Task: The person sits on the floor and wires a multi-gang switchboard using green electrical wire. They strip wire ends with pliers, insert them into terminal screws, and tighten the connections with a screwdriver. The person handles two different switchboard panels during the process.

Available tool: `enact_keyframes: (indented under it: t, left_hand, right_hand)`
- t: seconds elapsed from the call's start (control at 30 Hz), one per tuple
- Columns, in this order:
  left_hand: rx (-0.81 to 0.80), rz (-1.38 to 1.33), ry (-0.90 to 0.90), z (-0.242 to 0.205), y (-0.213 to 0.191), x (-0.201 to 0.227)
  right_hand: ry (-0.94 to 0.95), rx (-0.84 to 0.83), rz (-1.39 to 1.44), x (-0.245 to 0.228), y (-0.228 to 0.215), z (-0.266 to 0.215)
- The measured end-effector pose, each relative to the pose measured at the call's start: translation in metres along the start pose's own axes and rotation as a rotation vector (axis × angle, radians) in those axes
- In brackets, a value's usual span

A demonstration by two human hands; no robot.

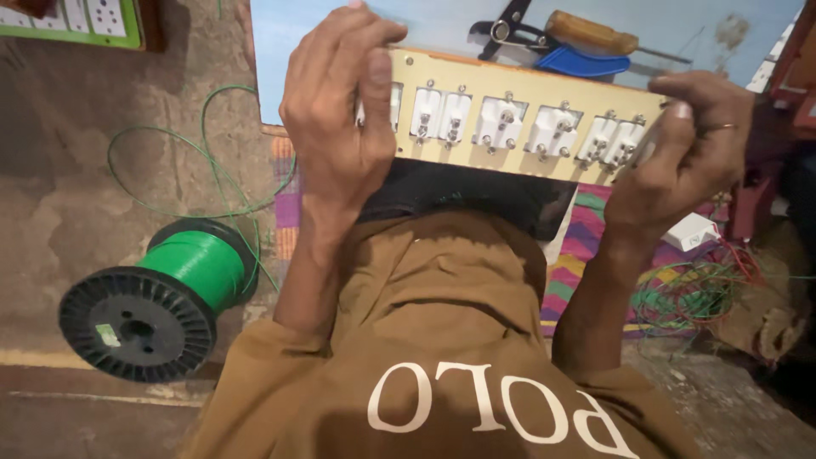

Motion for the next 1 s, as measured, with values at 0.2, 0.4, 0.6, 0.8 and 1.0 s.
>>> enact_keyframes:
  t: [0.2, 0.4, 0.6, 0.8, 1.0]
  left_hand:
    - [-0.004, -0.174, -0.076, 0.005, -0.008, 0.003]
    - [0.031, -0.298, -0.089, -0.008, -0.027, -0.013]
    - [0.053, -0.224, -0.444, -0.051, -0.102, -0.062]
    - [-0.749, 0.685, -0.678, -0.151, -0.133, -0.143]
    - [-0.59, 0.688, -0.827, -0.218, -0.14, -0.21]
  right_hand:
    - [-0.091, -0.017, -0.064, -0.011, 0.005, 0.001]
    - [-0.138, -0.032, -0.169, -0.008, 0.005, -0.003]
    - [-0.082, 0.02, -0.19, -0.003, 0.005, 0.001]
    - [-0.069, -0.036, -0.024, 0.021, 0.006, -0.017]
    - [0.281, -0.011, 0.065, 0.071, -0.012, -0.046]
Point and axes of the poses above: each hand's wrist, its own z-axis towards the middle knuckle, its own y-axis out of the palm, x = y × z, the point moved 3 cm from there along z, towards the middle knuckle
